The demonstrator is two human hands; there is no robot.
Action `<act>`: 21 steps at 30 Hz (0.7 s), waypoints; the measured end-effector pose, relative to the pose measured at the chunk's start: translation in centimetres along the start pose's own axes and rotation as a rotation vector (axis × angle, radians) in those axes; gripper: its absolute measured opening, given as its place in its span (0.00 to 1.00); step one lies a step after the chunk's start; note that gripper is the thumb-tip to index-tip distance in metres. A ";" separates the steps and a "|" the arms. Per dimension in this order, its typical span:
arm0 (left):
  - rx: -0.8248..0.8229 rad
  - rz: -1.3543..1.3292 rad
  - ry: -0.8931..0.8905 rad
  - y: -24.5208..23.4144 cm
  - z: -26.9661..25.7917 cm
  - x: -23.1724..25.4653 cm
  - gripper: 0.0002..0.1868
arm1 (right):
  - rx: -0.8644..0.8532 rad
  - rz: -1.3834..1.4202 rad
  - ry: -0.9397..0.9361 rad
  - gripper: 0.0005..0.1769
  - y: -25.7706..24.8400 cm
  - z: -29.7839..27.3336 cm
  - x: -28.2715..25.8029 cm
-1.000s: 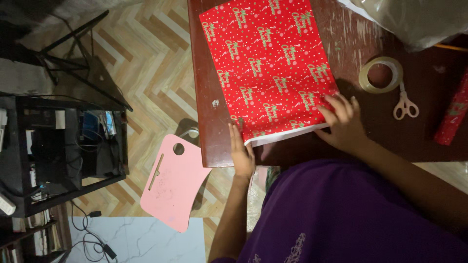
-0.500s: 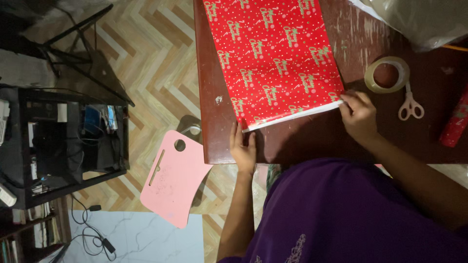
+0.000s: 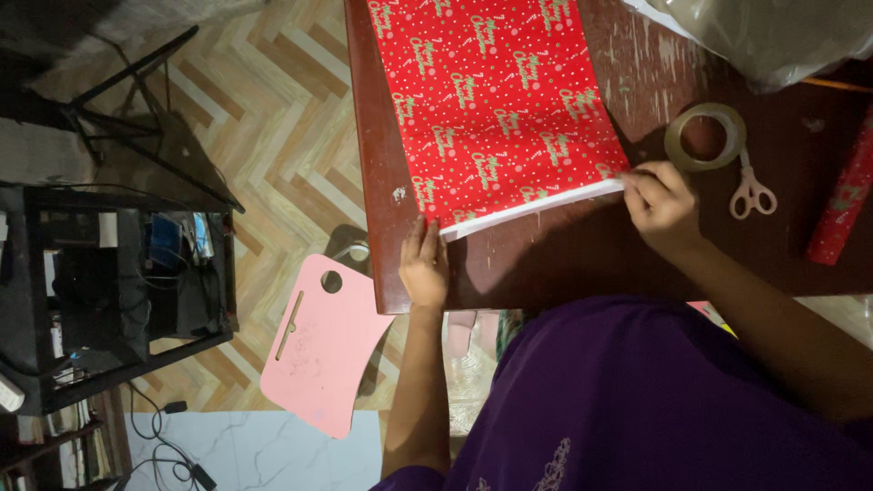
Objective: The person wraps a rectangular item in red Christmas-themed paper on a wooden table. They use scissors to cut clear tape and apply it to secure the paper folds, then smooth the edges.
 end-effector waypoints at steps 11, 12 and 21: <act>0.011 -0.223 -0.439 -0.9 -1.7 1.2 0.13 | -0.087 -0.051 -0.099 0.03 -0.6 0.8 -2.3; 0.078 -0.285 -0.438 -1.1 -1.9 1.6 0.13 | -0.131 -0.107 -0.130 0.03 -0.5 0.7 -2.7; 0.316 -0.360 -0.311 -3.0 1.3 4.7 0.14 | -0.238 -0.253 -0.514 0.21 5.8 4.4 -8.9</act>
Point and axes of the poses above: each hand's wrist, its own z-axis towards the middle knuckle, its own y-axis out of the palm, x = y × z, the point moved 2 cm from there along z, towards the middle knuckle, and after that the axes turned 6 degrees about z, right-handed, at the moved point
